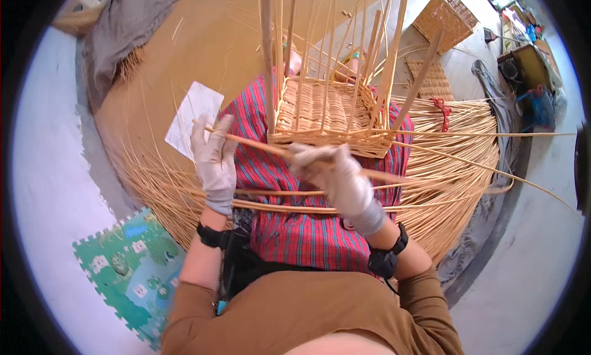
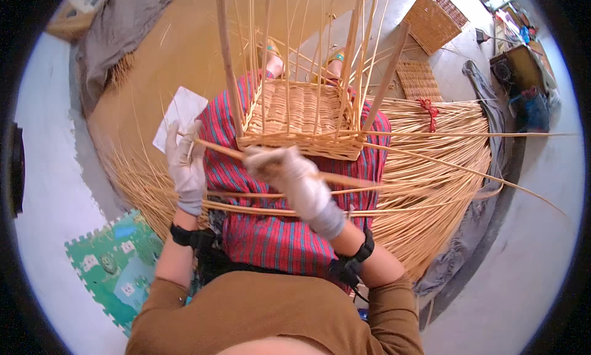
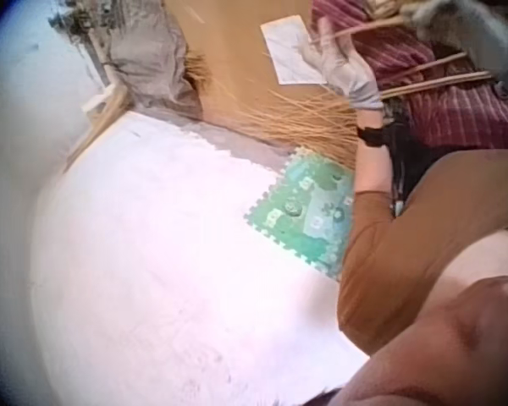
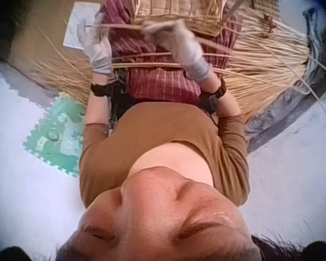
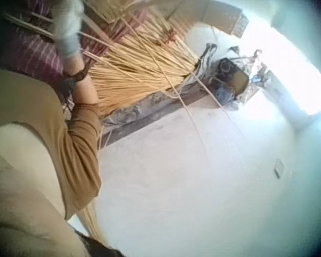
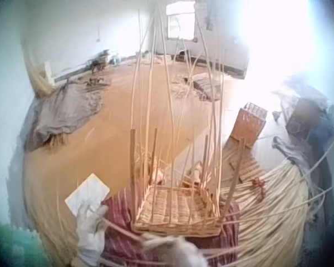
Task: Weaving a wicker basket using long reeds, measuring progress with a tape measure and trimming with scissors.
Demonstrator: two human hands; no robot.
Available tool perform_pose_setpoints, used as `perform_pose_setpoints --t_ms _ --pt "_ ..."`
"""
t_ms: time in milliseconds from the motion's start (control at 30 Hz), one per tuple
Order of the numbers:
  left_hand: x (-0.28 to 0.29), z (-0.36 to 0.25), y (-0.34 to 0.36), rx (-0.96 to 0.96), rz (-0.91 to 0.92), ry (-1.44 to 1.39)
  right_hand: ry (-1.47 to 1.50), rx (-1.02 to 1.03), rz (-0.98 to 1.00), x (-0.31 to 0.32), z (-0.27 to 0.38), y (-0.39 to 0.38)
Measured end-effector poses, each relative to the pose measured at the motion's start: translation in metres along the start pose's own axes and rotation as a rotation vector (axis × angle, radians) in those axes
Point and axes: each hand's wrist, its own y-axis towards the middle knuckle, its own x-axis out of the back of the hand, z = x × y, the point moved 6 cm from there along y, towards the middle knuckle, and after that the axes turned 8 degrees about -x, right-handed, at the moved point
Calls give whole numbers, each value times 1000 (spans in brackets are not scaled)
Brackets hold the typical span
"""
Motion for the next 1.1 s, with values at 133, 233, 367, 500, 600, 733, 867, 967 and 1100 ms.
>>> perform_pose_setpoints --t_ms 133,233,367,500,600,733,867,967,1100 --pt "3 11 3 154 -75 115 -579 292 349 -67 21 3" --pt "-1 23 -10 361 -81 -339 -565 387 633 -105 19 1" --pt "-19 5 -18 321 20 -792 -645 520 781 -130 13 0" --pt "-24 -20 -27 265 138 -740 -645 495 821 -126 12 -3" --pt "-22 -32 -35 298 180 -696 -602 540 810 -118 20 -15" --pt "-22 -33 -35 256 83 -721 -630 600 769 -122 22 -32" --pt "-32 -21 -34 270 14 -959 -739 630 716 -127 12 -33" --pt "-45 0 -51 527 -14 -947 -758 642 625 -114 5 -17" --pt "-46 -4 -46 257 256 -665 -1058 807 437 -97 0 -2"
